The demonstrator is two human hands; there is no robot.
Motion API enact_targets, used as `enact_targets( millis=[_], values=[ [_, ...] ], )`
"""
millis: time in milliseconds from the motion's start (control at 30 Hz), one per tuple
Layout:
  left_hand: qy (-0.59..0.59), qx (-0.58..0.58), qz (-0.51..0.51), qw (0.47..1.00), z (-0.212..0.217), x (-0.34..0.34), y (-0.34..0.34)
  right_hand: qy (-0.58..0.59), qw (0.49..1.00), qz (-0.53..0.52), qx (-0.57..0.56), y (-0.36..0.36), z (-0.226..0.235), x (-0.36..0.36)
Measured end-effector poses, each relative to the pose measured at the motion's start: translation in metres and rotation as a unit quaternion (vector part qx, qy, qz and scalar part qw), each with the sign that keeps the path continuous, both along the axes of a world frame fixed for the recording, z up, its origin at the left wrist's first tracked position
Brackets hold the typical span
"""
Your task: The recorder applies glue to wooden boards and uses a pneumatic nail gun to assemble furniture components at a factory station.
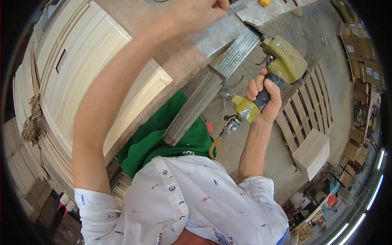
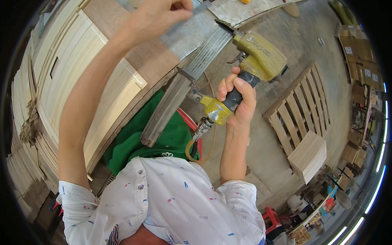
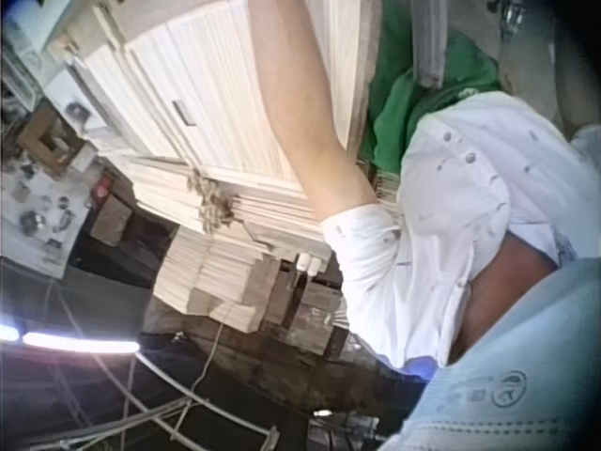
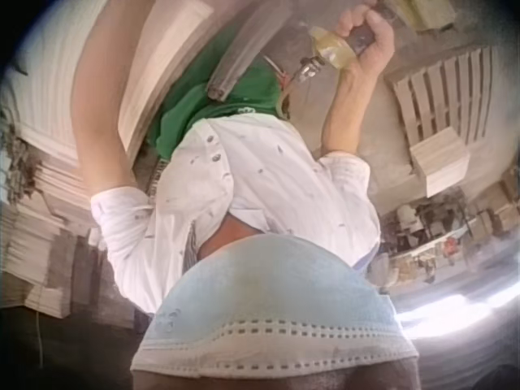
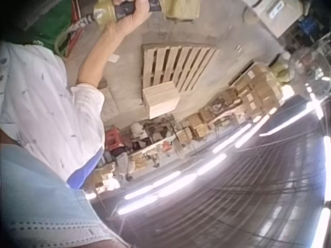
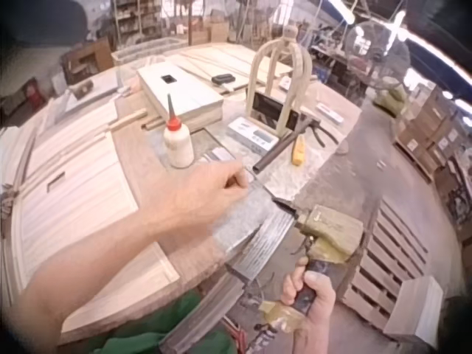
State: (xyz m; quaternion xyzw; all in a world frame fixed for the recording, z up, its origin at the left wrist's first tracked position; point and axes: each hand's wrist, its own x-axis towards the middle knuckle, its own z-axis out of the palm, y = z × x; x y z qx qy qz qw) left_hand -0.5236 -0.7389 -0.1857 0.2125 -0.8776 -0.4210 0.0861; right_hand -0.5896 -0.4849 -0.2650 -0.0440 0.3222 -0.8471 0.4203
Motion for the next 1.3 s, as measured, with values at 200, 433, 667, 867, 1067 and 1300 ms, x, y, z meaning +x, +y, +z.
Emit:
enact_targets(
  millis=[200,433,667,867,1067,1300],
  values=[
    [0.066,0.198,-0.023,0.978,-0.029,0.015,0.026,0.009,1.000,0.015,0.018,-0.006,0.010,0.006],
    [0.112,0.327,0.011,0.938,-0.032,0.030,0.020,0.005,0.999,0.022,0.026,-0.006,0.014,0.011],
    [0.112,0.254,0.011,0.961,-0.009,0.046,0.020,0.009,0.999,0.035,0.023,-0.009,0.019,0.014],
    [0.065,0.131,0.012,0.989,-0.010,0.050,0.017,0.005,0.999,0.043,0.021,-0.010,0.021,0.015],
    [0.112,0.075,0.038,0.990,-0.024,0.051,0.015,0.006,0.999,0.048,0.021,-0.011,0.021,0.014],
    [0.080,0.070,0.020,0.994,-0.025,0.050,0.025,0.005,0.998,0.038,0.049,-0.014,0.023,0.013]
  ],
)
